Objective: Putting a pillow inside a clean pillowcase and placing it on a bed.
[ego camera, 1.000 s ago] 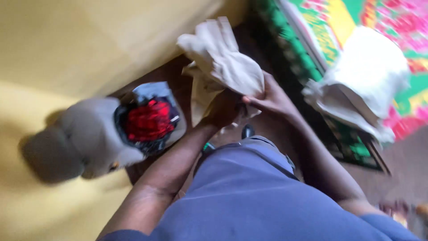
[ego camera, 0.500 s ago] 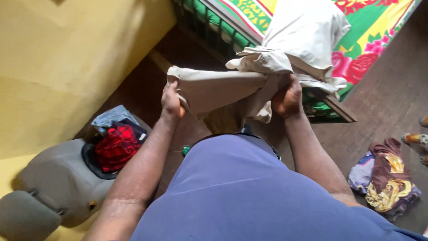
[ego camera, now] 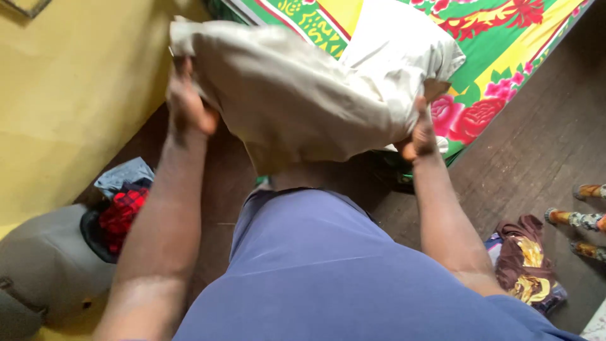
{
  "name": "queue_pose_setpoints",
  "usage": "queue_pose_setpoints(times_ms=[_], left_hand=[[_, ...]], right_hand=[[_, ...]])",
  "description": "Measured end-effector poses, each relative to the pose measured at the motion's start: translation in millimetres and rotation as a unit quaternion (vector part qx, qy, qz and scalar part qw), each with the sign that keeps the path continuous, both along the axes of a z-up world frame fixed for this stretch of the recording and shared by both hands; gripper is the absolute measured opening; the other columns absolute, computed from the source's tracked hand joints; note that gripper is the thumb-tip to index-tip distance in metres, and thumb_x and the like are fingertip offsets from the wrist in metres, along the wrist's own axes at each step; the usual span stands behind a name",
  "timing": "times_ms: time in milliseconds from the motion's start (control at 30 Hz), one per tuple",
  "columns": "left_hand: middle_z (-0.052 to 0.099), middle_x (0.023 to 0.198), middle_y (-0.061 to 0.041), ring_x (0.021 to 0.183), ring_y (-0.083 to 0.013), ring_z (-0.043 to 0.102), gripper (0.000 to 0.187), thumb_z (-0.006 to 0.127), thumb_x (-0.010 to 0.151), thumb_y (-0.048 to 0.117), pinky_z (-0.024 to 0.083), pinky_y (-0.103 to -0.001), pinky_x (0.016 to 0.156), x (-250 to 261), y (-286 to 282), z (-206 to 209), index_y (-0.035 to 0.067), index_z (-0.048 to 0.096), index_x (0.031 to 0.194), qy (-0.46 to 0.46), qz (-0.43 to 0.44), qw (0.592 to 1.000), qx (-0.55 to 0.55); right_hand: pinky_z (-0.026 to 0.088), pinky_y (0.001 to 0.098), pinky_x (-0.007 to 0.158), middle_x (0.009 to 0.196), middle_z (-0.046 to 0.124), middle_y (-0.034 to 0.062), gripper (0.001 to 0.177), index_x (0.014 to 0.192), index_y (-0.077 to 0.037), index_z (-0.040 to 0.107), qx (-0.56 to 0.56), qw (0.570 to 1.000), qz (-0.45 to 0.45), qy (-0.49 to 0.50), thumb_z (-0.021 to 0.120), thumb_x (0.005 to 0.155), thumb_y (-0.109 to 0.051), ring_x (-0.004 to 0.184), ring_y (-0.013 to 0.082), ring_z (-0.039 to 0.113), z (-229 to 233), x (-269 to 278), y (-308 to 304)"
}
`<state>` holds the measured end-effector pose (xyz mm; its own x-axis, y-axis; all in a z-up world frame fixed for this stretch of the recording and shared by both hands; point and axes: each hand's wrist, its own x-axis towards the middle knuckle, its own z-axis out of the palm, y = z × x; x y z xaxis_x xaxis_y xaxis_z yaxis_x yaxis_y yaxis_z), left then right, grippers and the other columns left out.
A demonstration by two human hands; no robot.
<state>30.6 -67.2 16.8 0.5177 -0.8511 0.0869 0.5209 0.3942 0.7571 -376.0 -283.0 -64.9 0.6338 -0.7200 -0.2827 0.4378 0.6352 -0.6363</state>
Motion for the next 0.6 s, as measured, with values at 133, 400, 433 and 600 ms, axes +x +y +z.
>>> queue_pose_setpoints(times_ms=[133,400,433,600], left_hand=[[0.055,0.152,-0.015,0.143,-0.0363,0.054,0.059,0.051,0.105,0.044,0.046,-0.055,0.120,66,-87,5,0.009,0.043,0.151,-0.031,-0.024,0.998,0.043],[0.060,0.146,-0.016,0.140,-0.0343,0.057,0.057,0.051,0.103,0.045,0.048,-0.051,0.124,170,-318,24,0.004,0.051,0.143,-0.059,-0.139,0.981,-0.121],[0.062,0.144,-0.015,0.138,-0.0338,0.058,0.056,0.050,0.102,0.045,0.048,-0.050,0.124,179,-345,23,0.004,0.053,0.141,-0.050,-0.156,0.976,-0.140],[0.065,0.139,-0.015,0.134,-0.0326,0.061,0.056,0.049,0.100,0.046,0.049,-0.049,0.123,243,-474,13,0.004,0.056,0.136,-0.023,-0.230,0.956,-0.181]], right_hand=[[0.052,0.0439,0.108,0.132,0.067,0.0107,0.046,0.141,-0.005,0.056,-0.019,0.989,-0.006,0.150,0.053,0.105,-0.035,0.123,0.0269,0.064,-24,40,-46],[0.053,0.0390,0.107,0.128,0.068,0.0130,0.038,0.133,0.003,0.061,-0.255,0.935,-0.233,0.080,0.053,0.110,-0.027,0.118,0.0223,0.066,20,88,-204],[0.053,0.0391,0.107,0.128,0.068,0.0138,0.039,0.132,0.004,0.061,-0.277,0.925,-0.249,0.074,0.053,0.110,-0.027,0.118,0.0228,0.066,22,85,-217],[0.052,0.0400,0.111,0.132,0.066,0.0179,0.040,0.130,0.007,0.057,-0.276,0.879,-0.372,0.109,0.054,0.113,-0.029,0.122,0.0252,0.064,33,85,-232]])
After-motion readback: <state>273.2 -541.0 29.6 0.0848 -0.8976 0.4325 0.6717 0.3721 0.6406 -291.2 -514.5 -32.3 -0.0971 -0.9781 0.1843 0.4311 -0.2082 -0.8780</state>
